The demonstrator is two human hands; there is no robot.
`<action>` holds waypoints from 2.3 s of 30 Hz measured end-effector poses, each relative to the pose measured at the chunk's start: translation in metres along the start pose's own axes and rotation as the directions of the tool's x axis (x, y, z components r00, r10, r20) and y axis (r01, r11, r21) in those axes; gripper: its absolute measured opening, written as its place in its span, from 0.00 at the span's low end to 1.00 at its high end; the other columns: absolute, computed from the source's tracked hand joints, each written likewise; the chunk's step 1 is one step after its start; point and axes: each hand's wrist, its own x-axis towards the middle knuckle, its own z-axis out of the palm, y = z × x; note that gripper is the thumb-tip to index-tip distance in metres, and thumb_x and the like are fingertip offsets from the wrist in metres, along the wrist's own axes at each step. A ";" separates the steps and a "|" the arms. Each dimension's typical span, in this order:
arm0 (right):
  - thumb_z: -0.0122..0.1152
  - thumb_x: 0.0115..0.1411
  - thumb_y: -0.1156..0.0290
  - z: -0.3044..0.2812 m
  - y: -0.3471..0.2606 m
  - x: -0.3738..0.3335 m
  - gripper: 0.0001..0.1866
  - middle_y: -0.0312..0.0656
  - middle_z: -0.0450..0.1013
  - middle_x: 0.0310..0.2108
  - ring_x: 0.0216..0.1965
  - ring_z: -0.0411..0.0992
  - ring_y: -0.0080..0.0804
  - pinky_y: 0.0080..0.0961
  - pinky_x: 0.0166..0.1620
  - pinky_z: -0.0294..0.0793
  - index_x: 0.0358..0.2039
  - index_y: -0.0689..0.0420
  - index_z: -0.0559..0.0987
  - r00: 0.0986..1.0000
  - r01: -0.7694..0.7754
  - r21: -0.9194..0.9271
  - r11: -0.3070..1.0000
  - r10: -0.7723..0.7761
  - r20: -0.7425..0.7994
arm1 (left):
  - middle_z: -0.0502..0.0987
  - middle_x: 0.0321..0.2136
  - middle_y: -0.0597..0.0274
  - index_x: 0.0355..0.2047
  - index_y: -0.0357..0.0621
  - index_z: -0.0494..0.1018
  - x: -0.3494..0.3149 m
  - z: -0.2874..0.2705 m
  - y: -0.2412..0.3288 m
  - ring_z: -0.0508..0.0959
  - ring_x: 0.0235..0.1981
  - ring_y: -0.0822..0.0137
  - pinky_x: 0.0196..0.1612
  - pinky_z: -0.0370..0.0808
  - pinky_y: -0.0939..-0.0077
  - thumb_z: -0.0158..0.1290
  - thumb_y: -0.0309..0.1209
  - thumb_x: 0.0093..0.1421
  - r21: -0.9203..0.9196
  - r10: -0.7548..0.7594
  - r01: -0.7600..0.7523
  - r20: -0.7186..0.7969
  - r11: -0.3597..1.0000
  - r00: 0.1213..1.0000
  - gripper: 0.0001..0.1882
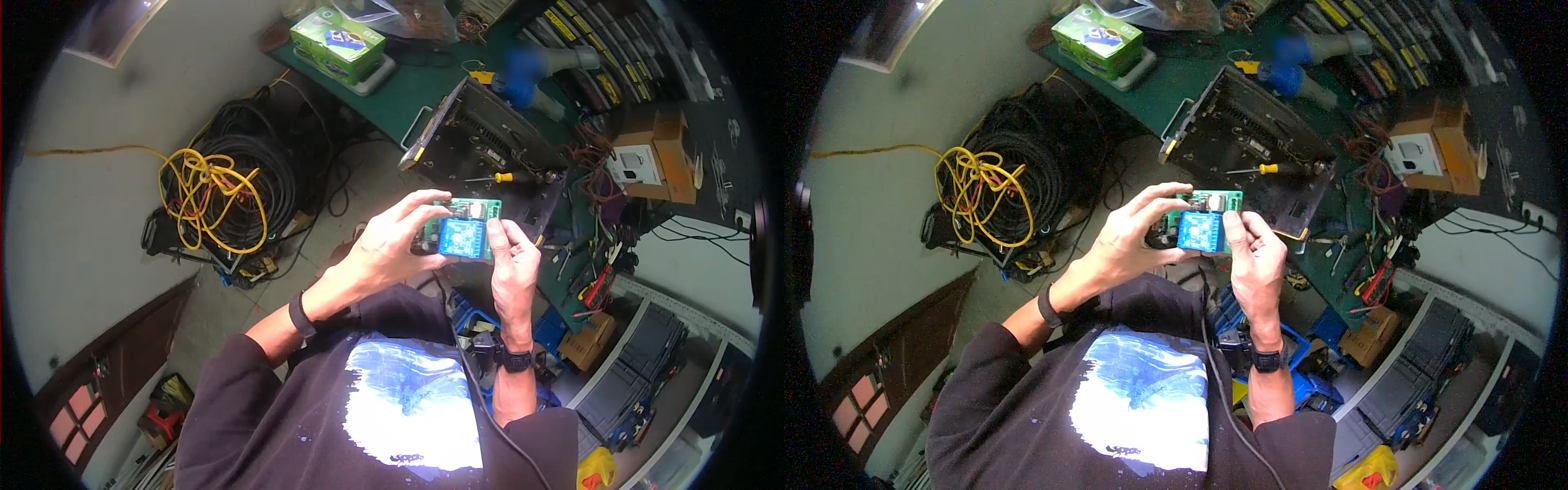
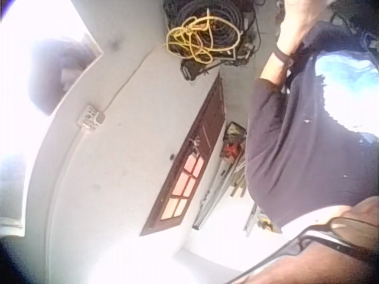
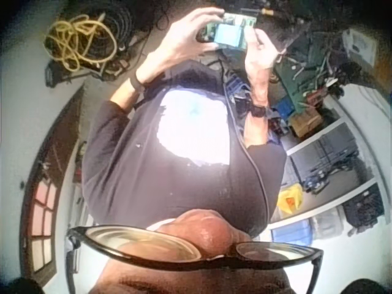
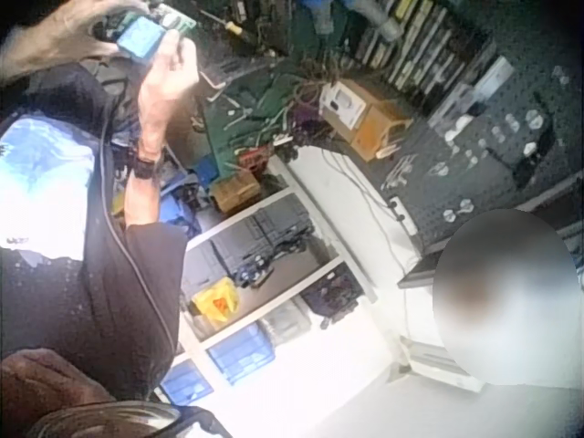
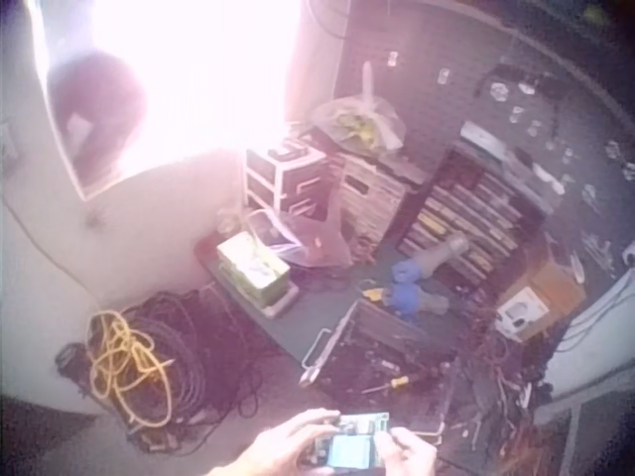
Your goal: Removing screws and a circuit board from an electronic enclosure at a workbench.
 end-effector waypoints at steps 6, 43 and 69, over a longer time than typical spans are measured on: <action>0.67 0.69 0.58 0.008 -0.012 0.003 0.25 0.38 0.78 0.44 0.46 0.73 0.22 0.22 0.51 0.72 0.56 0.64 0.74 0.997 0.024 0.209 0.978 -0.037 0.060 | 0.78 0.58 0.53 0.61 0.38 0.74 -0.002 -0.003 -0.004 0.78 0.57 0.61 0.60 0.76 0.67 0.72 0.31 0.56 -0.259 -0.126 0.134 0.046 0.956 0.991 0.33; 0.62 0.71 0.71 0.006 -0.010 0.016 0.09 0.44 0.81 0.36 0.28 0.82 0.28 0.23 0.30 0.85 0.44 0.64 0.77 0.998 0.050 0.131 0.990 -0.045 -0.036 | 0.74 0.60 0.44 0.71 0.46 0.60 -0.005 -0.001 -0.026 0.80 0.54 0.37 0.55 0.79 0.33 0.33 0.58 0.76 -0.717 -0.250 0.658 0.697 -0.231 0.672 0.35; 0.73 0.62 0.58 -0.008 0.003 0.016 0.39 0.56 0.74 0.58 0.59 0.74 0.37 0.32 0.65 0.71 0.65 0.68 0.67 0.984 0.064 0.258 0.964 -0.104 0.146 | 0.74 0.56 0.48 0.59 0.32 0.73 0.001 -0.003 0.021 0.80 0.51 0.58 0.51 0.80 0.65 0.62 0.40 0.67 -0.411 -0.274 0.320 0.168 0.854 0.947 0.28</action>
